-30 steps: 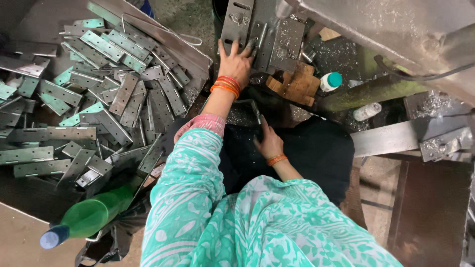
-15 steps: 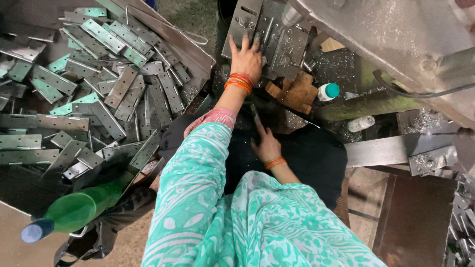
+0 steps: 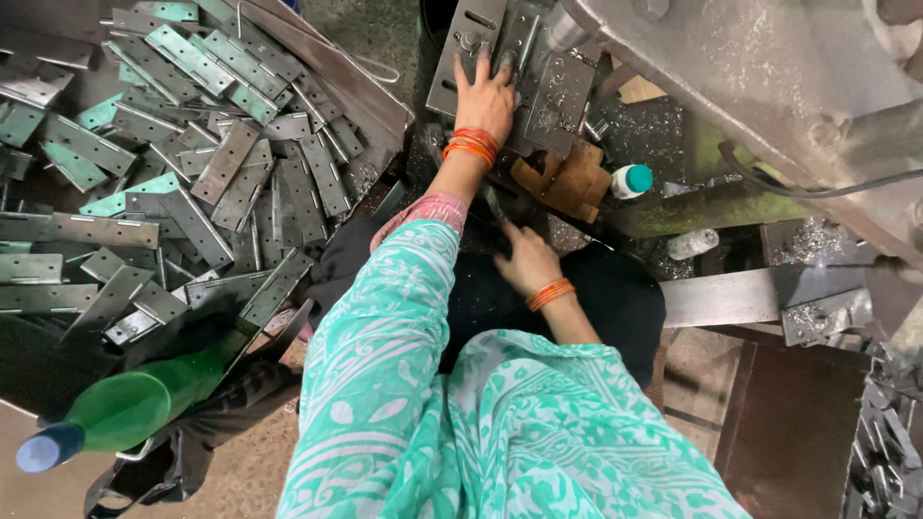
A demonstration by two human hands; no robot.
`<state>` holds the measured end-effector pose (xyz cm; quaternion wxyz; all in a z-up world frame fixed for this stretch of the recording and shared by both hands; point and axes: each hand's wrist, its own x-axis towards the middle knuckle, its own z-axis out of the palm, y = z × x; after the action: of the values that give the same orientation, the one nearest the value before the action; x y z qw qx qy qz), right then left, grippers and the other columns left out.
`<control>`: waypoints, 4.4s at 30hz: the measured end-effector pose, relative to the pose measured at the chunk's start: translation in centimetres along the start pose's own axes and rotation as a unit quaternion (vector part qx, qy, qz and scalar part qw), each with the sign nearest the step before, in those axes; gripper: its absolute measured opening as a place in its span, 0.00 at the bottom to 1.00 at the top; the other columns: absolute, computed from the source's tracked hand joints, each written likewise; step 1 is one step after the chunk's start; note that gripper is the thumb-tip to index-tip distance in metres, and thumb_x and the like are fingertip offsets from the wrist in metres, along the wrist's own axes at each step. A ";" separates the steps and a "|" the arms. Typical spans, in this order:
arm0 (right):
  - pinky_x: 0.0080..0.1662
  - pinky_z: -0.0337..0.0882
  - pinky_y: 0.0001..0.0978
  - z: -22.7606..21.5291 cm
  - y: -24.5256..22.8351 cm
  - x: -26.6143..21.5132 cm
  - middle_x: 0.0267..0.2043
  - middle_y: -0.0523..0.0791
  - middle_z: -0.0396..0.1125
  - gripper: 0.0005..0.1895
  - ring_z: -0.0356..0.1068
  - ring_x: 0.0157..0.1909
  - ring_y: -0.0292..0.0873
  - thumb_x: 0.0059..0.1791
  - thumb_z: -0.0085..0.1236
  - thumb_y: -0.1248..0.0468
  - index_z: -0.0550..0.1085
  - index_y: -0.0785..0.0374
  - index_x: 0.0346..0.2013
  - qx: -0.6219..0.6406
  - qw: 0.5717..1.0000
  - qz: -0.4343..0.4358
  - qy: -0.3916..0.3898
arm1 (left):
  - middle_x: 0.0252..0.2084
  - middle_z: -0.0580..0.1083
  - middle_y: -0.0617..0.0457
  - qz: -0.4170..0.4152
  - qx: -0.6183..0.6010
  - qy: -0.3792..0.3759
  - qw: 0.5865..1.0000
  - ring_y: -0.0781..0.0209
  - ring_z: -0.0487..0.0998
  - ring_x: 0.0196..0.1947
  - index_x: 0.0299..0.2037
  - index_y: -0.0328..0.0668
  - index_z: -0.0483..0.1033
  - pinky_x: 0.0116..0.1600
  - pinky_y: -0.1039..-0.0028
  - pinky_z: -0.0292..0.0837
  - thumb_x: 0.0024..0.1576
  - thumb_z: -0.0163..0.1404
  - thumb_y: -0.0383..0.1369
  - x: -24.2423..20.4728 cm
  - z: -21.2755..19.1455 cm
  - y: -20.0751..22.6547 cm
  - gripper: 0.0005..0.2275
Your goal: The person operates a manual metal press to shape small metal brackets. They pick brackets from a bin, place them into the press, activate the lever, and return the finished pieces to the bin. The process is repeated continuously.
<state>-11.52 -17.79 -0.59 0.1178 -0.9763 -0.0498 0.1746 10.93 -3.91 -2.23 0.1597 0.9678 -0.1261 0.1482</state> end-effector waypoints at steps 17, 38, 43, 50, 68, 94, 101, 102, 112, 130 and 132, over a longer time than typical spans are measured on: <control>0.57 0.71 0.53 0.3 2.4 1.5 0.54 0.58 0.70 0.28 0.70 0.56 0.64 0.46 0.63 0.56 0.71 0.55 0.61 0.041 0.996 -0.072 0.033 | 0.76 0.57 0.56 -0.018 0.087 -0.096 0.991 0.39 0.40 0.78 0.65 0.49 0.73 0.69 0.21 0.29 0.68 0.35 0.42 -0.2 0.3 0.5 0.20; 0.55 0.69 0.52 -3.4 -0.1 -0.5 0.51 0.60 0.72 0.22 0.71 0.55 0.64 0.52 0.52 0.57 0.75 0.55 0.60 0.075 0.989 -0.103 0.071 | 0.56 0.72 0.52 -0.134 -0.080 0.134 0.979 0.48 0.69 0.56 0.52 0.48 0.78 0.52 0.55 0.71 0.44 0.57 0.29 -15.0 -9.3 -9.0 0.22; 0.55 0.69 0.51 -5.2 -3.3 -1.8 0.49 0.61 0.72 0.20 0.71 0.54 0.65 0.51 0.52 0.56 0.76 0.53 0.58 0.073 0.990 -0.094 0.074 | 0.51 0.73 0.49 -0.244 0.028 0.059 0.968 0.46 0.72 0.53 0.45 0.45 0.80 0.52 0.53 0.71 0.48 0.55 0.27 -30.8 -6.4 -17.8 0.13; 0.55 0.69 0.51 -5.1 -3.1 -1.7 0.48 0.62 0.72 0.20 0.71 0.53 0.64 0.51 0.53 0.57 0.77 0.54 0.57 0.064 0.991 -0.096 0.070 | 0.52 0.72 0.45 -0.282 0.047 0.058 0.957 0.44 0.71 0.52 0.43 0.40 0.78 0.52 0.55 0.70 0.51 0.54 0.25 -43.8 -3.9 -19.8 0.10; 0.56 0.70 0.47 -5.4 -4.0 -2.3 0.48 0.59 0.74 0.21 0.73 0.53 0.60 0.49 0.58 0.58 0.77 0.55 0.57 0.066 0.992 -0.085 0.065 | 0.46 0.70 0.32 -0.273 -0.113 0.016 0.955 0.30 0.72 0.46 0.54 0.37 0.73 0.51 0.50 0.72 0.41 0.57 0.21 -42.1 -3.1 -22.8 0.26; 0.54 0.72 0.45 -5.5 -4.3 -2.4 0.47 0.57 0.74 0.22 0.74 0.52 0.58 0.48 0.60 0.56 0.77 0.56 0.56 0.088 0.992 -0.062 0.060 | 0.52 0.71 0.42 -0.204 0.034 0.111 0.972 0.41 0.70 0.52 0.46 0.40 0.75 0.54 0.56 0.72 0.54 0.56 0.27 -34.1 2.9 -25.2 0.10; 0.54 0.71 0.46 -5.5 -4.2 -2.3 0.47 0.57 0.74 0.21 0.74 0.52 0.59 0.48 0.60 0.55 0.77 0.57 0.55 0.083 0.991 -0.079 0.071 | 0.49 0.69 0.41 -0.259 0.033 0.081 0.962 0.39 0.70 0.49 0.47 0.41 0.75 0.50 0.53 0.71 0.46 0.56 0.23 -32.7 -0.9 -24.3 0.16; 0.54 0.71 0.47 -5.5 -4.3 -2.3 0.47 0.57 0.74 0.22 0.74 0.52 0.59 0.48 0.60 0.55 0.77 0.57 0.55 0.082 0.991 -0.078 0.072 | 0.48 0.68 0.40 -0.242 0.033 0.086 0.966 0.39 0.70 0.49 0.47 0.40 0.75 0.48 0.52 0.71 0.45 0.57 0.24 -32.7 -1.0 -24.0 0.18; 0.53 0.72 0.48 -5.6 -3.8 -2.3 0.48 0.56 0.74 0.22 0.73 0.52 0.60 0.47 0.60 0.55 0.77 0.55 0.55 0.106 0.991 -0.052 0.060 | 0.46 0.77 0.38 -0.375 -0.143 0.131 0.906 0.38 0.77 0.45 0.55 0.40 0.76 0.47 0.54 0.73 0.49 0.64 0.28 -28.4 -0.7 -22.7 0.22; 0.53 0.72 0.53 -5.2 -2.8 -1.4 0.52 0.58 0.71 0.28 0.71 0.54 0.62 0.44 0.60 0.54 0.72 0.56 0.59 0.063 0.996 -0.039 0.043 | 0.53 0.69 0.43 0.128 -0.109 0.027 0.985 0.38 0.72 0.52 0.50 0.50 0.79 0.54 0.59 0.76 0.47 0.53 0.22 -8.6 -3.0 1.6 0.20; 0.55 0.71 0.54 -5.1 -2.7 -1.4 0.51 0.58 0.71 0.30 0.71 0.55 0.62 0.45 0.58 0.55 0.72 0.54 0.62 0.067 0.997 -0.017 0.018 | 0.53 0.69 0.45 0.098 -0.106 -0.011 0.989 0.42 0.72 0.53 0.48 0.50 0.79 0.52 0.59 0.77 0.55 0.51 0.24 -8.4 -2.7 2.7 0.13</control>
<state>-11.16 -16.45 5.22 0.1867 -0.9683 -0.0528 0.1575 1.68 -3.85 -1.83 0.2449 0.9300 -0.2368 0.1381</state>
